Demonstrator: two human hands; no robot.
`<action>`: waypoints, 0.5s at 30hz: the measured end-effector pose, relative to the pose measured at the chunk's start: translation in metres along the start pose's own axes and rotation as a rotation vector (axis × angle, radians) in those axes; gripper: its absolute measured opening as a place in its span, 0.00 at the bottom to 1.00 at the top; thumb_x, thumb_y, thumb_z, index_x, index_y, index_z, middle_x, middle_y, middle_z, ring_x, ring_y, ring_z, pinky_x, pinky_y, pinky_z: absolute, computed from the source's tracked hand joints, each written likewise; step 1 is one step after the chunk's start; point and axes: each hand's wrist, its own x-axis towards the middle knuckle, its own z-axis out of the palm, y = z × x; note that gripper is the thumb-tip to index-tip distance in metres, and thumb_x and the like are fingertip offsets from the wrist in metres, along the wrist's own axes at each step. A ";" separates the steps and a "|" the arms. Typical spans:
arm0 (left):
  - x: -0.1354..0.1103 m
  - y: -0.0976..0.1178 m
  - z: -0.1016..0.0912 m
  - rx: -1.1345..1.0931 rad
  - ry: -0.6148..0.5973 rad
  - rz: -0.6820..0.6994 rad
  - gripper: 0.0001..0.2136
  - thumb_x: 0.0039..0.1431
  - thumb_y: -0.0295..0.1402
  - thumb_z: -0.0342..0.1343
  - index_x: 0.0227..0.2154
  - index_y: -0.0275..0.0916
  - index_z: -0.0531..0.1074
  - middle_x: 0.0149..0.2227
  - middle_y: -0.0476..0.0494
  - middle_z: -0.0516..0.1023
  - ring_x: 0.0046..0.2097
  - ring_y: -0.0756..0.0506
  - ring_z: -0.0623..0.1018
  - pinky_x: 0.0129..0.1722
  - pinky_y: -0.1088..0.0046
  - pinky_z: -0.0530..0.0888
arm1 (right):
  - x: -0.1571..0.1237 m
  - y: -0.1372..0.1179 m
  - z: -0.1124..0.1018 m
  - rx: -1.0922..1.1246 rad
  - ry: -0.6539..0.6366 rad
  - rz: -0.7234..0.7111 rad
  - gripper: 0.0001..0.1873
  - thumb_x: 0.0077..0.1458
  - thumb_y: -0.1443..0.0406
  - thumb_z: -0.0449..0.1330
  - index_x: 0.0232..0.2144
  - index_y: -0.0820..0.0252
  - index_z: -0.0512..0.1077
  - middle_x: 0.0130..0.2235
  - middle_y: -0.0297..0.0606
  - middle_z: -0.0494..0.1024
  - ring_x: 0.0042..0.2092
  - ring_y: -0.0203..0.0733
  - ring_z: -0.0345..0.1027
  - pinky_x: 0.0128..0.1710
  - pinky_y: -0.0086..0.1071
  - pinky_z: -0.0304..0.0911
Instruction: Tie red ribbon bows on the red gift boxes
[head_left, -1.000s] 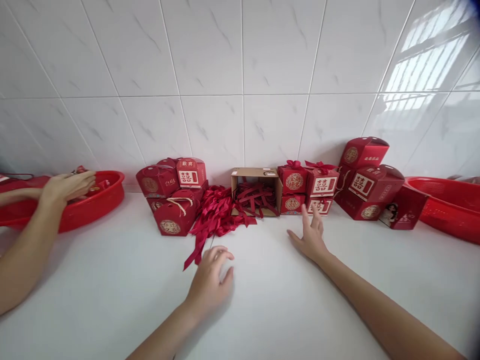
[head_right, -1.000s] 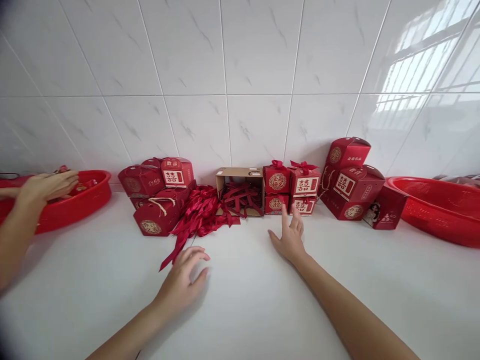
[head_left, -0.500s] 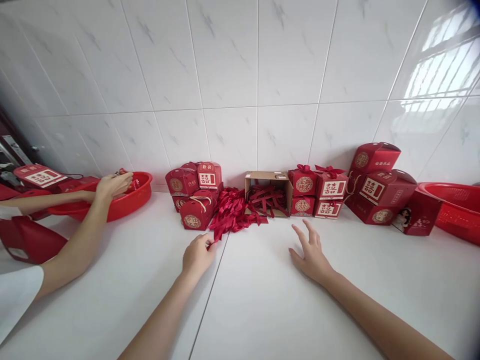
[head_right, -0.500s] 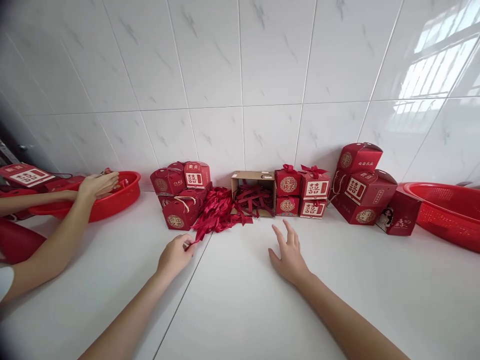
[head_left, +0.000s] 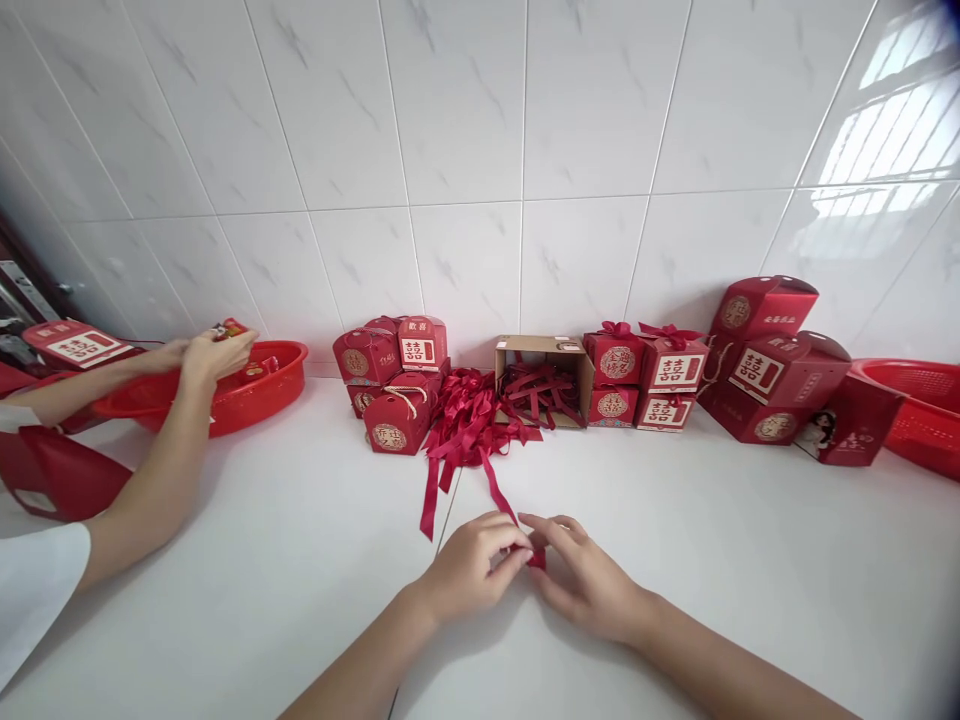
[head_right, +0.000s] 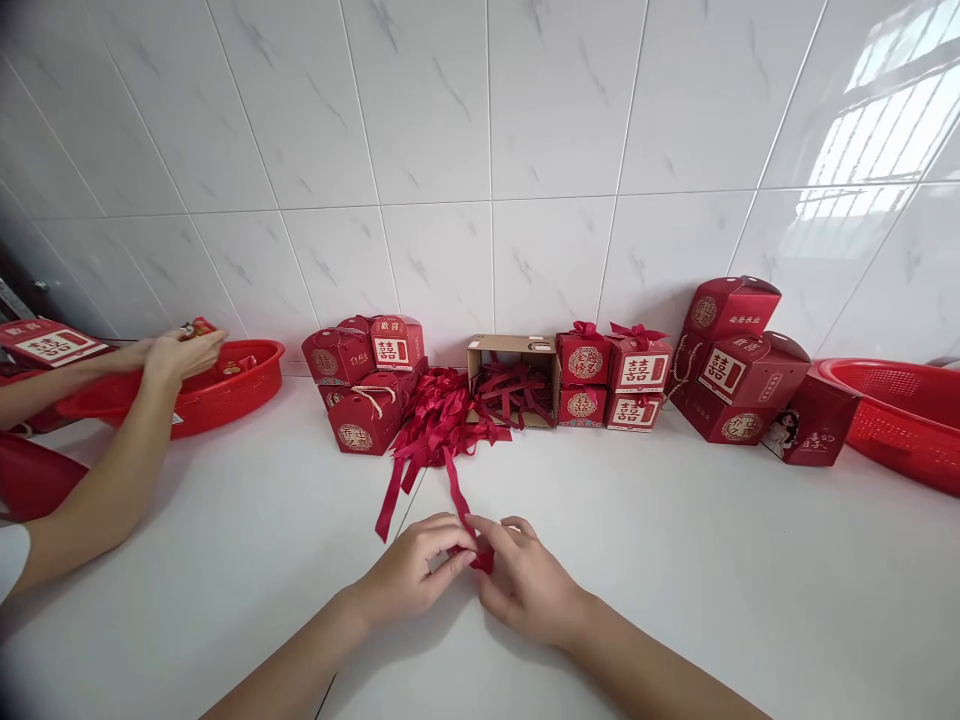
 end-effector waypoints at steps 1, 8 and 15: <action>0.000 -0.001 -0.002 -0.002 0.021 -0.004 0.08 0.61 0.29 0.50 0.33 0.40 0.74 0.35 0.47 0.76 0.37 0.49 0.75 0.38 0.74 0.72 | -0.002 -0.002 -0.004 0.009 0.010 0.070 0.25 0.57 0.66 0.53 0.57 0.58 0.59 0.39 0.41 0.76 0.41 0.43 0.69 0.50 0.41 0.60; 0.000 -0.004 0.000 0.035 0.108 0.022 0.07 0.58 0.30 0.55 0.25 0.40 0.71 0.27 0.51 0.73 0.31 0.50 0.73 0.30 0.77 0.71 | 0.000 -0.017 -0.021 0.036 -0.057 0.343 0.15 0.62 0.59 0.50 0.28 0.57 0.72 0.22 0.30 0.68 0.24 0.33 0.54 0.27 0.28 0.54; 0.026 -0.061 -0.034 0.107 0.703 -0.136 0.19 0.55 0.32 0.55 0.49 0.41 0.61 0.52 0.37 0.62 0.55 0.40 0.66 0.48 0.61 0.71 | 0.007 -0.028 -0.083 0.036 0.142 0.342 0.13 0.60 0.57 0.53 0.32 0.57 0.73 0.22 0.33 0.70 0.23 0.35 0.58 0.25 0.29 0.54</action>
